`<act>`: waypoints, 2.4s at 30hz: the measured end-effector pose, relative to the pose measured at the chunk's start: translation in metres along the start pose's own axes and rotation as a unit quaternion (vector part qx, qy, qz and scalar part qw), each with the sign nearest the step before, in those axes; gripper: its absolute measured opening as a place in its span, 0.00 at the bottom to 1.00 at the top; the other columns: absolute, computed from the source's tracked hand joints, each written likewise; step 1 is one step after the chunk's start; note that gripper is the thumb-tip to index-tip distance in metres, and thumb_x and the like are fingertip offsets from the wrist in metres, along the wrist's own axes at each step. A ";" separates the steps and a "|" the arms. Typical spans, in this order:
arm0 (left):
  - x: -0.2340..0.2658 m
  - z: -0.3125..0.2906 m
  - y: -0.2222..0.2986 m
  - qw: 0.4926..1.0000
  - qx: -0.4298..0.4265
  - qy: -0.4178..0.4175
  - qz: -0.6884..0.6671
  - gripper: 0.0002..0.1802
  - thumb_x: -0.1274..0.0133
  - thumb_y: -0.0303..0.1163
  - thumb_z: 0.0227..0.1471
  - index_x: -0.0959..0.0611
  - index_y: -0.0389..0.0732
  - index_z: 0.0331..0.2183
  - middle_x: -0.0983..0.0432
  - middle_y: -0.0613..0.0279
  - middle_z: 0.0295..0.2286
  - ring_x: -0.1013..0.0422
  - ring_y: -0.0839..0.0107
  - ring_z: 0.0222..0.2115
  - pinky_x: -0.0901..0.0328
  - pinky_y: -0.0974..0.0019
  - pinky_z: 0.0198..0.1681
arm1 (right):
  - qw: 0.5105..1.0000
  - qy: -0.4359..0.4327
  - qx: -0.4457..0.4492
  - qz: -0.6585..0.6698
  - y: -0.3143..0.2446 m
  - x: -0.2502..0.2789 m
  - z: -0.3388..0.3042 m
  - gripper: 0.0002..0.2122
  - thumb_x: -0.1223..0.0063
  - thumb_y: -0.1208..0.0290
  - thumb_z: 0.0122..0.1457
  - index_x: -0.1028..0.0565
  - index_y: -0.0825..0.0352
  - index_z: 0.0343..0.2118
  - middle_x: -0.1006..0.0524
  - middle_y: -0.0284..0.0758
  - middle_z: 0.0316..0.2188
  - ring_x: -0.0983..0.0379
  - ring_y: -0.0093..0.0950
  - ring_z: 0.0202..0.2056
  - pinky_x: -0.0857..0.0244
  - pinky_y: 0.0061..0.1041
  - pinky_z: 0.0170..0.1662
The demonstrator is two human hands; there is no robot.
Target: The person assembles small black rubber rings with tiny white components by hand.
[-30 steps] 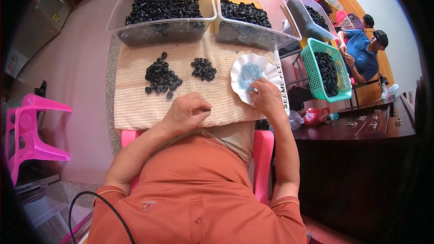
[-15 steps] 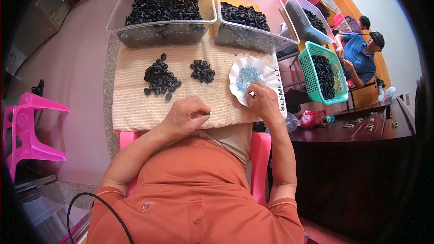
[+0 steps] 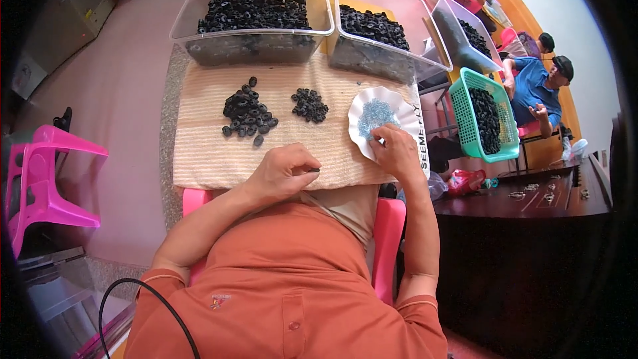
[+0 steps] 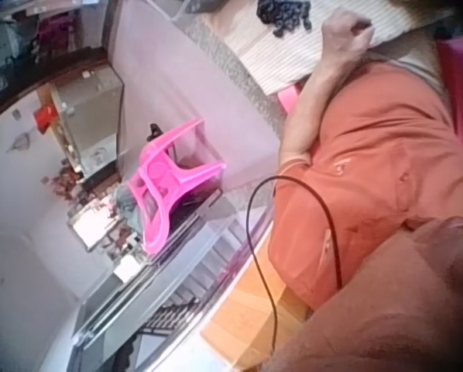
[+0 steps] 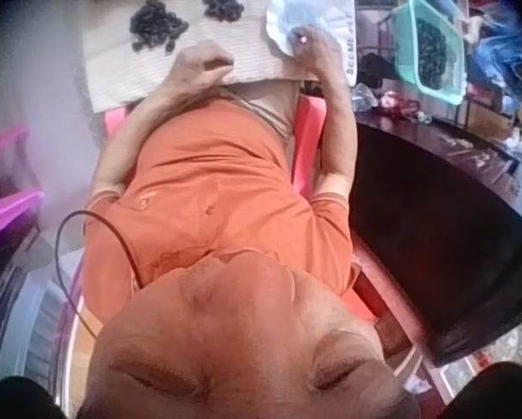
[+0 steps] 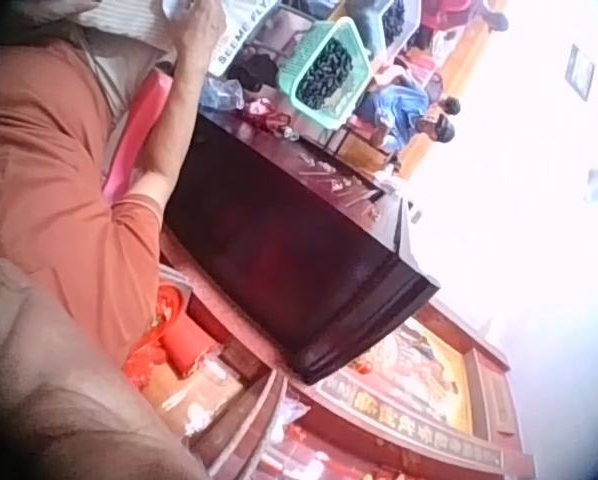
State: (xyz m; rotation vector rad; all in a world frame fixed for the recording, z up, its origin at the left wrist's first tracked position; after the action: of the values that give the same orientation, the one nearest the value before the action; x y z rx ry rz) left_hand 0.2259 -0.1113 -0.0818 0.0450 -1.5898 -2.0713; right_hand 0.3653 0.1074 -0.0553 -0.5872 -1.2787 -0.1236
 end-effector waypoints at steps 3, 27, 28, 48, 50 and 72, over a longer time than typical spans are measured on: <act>0.000 0.000 -0.001 1.000 -0.002 -0.002 0.001 0.07 0.37 0.23 0.49 0.15 0.34 0.34 0.21 0.55 0.29 0.22 0.69 0.29 0.29 0.68 0.32 | 1.000 -0.013 0.006 0.003 0.005 -0.004 0.002 0.06 0.39 0.69 0.55 0.18 0.62 0.35 0.19 0.39 0.35 0.21 0.44 0.37 0.27 0.41 0.41; -0.004 -0.002 -0.008 0.989 0.107 -0.017 -0.101 0.09 0.38 0.18 0.51 0.15 0.32 0.37 0.23 0.61 0.35 0.24 0.77 0.35 0.29 0.73 0.38 | 0.966 0.076 -0.054 0.240 0.032 -0.001 -0.010 0.04 0.36 0.80 0.55 0.20 0.71 0.32 0.20 0.29 0.23 0.26 0.15 0.26 0.32 0.18 0.31; -0.004 -0.002 -0.008 0.989 0.104 -0.017 -0.106 0.09 0.38 0.18 0.51 0.15 0.32 0.37 0.23 0.61 0.35 0.25 0.77 0.35 0.29 0.74 0.38 | 0.965 0.080 -0.048 0.245 0.032 -0.002 -0.010 0.04 0.36 0.80 0.55 0.20 0.71 0.33 0.20 0.29 0.24 0.26 0.15 0.26 0.31 0.18 0.32; -0.028 0.036 -0.004 0.978 0.154 0.005 -0.140 0.10 0.41 0.28 0.57 0.15 0.32 0.40 0.17 0.62 0.31 0.24 0.78 0.32 0.29 0.71 0.38 | 0.942 0.116 -0.030 0.312 0.036 -0.007 -0.017 0.05 0.39 0.82 0.59 0.19 0.72 0.38 0.19 0.30 0.31 0.24 0.17 0.29 0.30 0.18 0.32; -0.033 0.045 -0.008 0.981 0.140 0.007 -0.137 0.10 0.41 0.28 0.57 0.15 0.32 0.39 0.18 0.63 0.30 0.24 0.79 0.32 0.29 0.71 0.38 | 0.929 0.124 -0.046 0.345 0.039 -0.008 -0.018 0.05 0.40 0.82 0.59 0.19 0.72 0.39 0.19 0.29 0.31 0.23 0.17 0.29 0.28 0.18 0.32; -0.070 0.123 0.014 0.995 0.077 -0.051 -0.026 0.12 0.42 0.31 0.59 0.14 0.31 0.38 0.20 0.61 0.24 0.25 0.78 0.24 0.30 0.70 0.29 | 0.848 0.094 -0.059 0.518 0.027 -0.006 -0.015 0.05 0.40 0.80 0.60 0.20 0.73 0.38 0.19 0.32 0.32 0.22 0.18 0.32 0.23 0.19 0.35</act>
State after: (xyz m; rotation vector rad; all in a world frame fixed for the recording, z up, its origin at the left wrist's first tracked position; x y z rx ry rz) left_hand 0.2512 0.0250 -0.0509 0.0350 -1.8259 -2.0148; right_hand 0.3873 0.1217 -0.0724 -1.2679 -0.6293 0.6334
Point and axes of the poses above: each hand's wrist, its own z-axis towards the middle knuckle, its own x-axis out of the back of the hand, y = z × x, the point moved 6 cm from there along z, towards the middle knuckle
